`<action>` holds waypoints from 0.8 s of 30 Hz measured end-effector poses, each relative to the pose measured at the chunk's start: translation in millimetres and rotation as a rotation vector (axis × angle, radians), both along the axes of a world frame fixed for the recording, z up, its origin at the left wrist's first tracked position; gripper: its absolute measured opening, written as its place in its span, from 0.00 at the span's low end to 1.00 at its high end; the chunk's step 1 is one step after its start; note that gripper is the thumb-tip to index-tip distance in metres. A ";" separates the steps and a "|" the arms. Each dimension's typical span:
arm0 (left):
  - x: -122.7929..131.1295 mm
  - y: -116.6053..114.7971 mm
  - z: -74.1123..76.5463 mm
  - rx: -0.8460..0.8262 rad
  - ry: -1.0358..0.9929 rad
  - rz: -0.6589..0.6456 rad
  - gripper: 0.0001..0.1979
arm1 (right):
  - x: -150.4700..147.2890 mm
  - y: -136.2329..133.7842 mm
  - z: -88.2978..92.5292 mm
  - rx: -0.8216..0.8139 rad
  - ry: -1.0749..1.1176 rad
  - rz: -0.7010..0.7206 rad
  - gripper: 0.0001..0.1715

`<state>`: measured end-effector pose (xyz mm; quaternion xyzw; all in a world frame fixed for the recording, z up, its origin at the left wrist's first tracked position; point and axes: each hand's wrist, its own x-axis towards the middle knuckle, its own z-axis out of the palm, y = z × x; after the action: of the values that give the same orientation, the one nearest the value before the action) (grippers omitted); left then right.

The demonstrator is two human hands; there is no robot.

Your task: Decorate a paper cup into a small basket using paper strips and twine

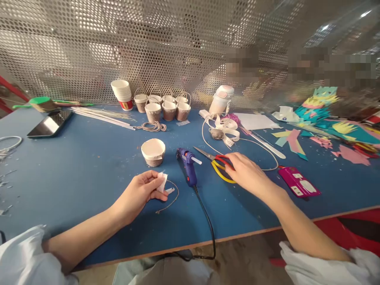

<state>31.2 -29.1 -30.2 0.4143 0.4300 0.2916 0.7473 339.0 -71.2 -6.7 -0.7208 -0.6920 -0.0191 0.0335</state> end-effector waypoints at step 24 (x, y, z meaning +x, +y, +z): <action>3.9 -3.6 -1.2 -0.036 -0.045 -0.085 0.15 | 51.4 -78.4 6.9 -0.204 1.104 -0.451 0.44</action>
<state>35.1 -32.7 -31.4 0.4120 0.4003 0.2611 0.7758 390.3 -149.6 0.2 -0.7527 -0.4008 0.4177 0.3135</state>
